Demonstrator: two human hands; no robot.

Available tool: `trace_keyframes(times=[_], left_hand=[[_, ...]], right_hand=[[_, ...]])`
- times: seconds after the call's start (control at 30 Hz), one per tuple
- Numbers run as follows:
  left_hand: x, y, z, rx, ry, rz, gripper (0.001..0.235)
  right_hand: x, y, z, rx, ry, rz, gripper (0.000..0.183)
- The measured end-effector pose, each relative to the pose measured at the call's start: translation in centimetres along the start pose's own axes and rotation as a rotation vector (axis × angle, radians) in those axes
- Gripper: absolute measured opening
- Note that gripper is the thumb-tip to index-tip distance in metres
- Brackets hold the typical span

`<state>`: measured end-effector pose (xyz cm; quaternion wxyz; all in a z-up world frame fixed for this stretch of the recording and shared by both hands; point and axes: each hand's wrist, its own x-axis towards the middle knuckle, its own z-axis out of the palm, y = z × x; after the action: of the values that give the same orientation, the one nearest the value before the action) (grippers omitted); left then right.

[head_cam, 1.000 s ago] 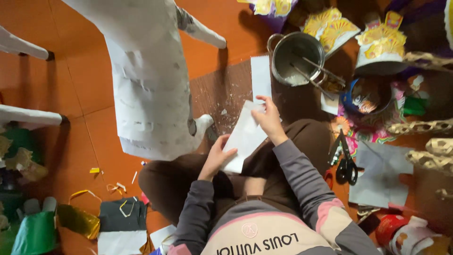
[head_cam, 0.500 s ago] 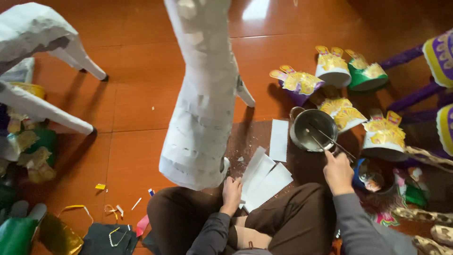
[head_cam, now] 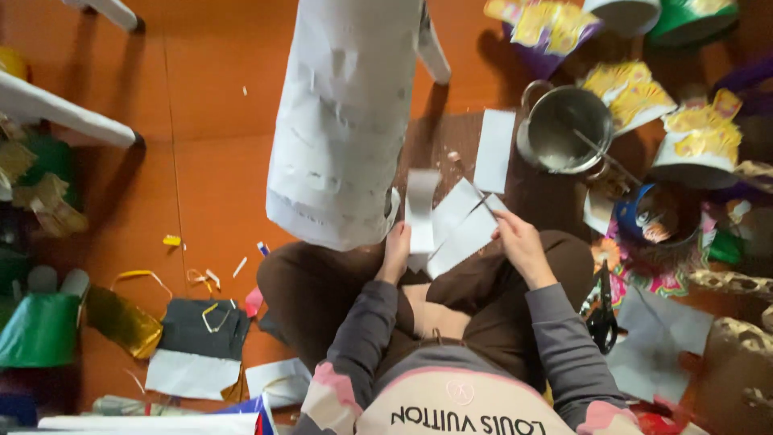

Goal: Applying paper strips and decorative foil to a horse-shaped paper-mache structure

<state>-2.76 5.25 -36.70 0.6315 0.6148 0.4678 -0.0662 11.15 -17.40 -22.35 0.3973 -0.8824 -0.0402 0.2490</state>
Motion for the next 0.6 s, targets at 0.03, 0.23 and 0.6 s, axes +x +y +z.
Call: trace_keyframes(times=[0.03, 0.23, 0.6], left_hand=[[0.3, -0.6, 0.2, -0.003, -0.002, -0.014, 0.041], [-2.7, 3.2, 0.4, -0.123, -0.027, 0.007, 0.042], [-1.1, 0.1, 1.4, -0.435, -0.2, -0.202, 0.057]], right_hand=[[-1.6, -1.8, 0.1, -0.007, -0.008, 0.01, 0.032], [-4.0, -7.2, 2.7, -0.43, -0.173, -0.086, 0.045], [-1.4, -7.0, 7.2, -0.571, -0.157, -0.312, 0.056]])
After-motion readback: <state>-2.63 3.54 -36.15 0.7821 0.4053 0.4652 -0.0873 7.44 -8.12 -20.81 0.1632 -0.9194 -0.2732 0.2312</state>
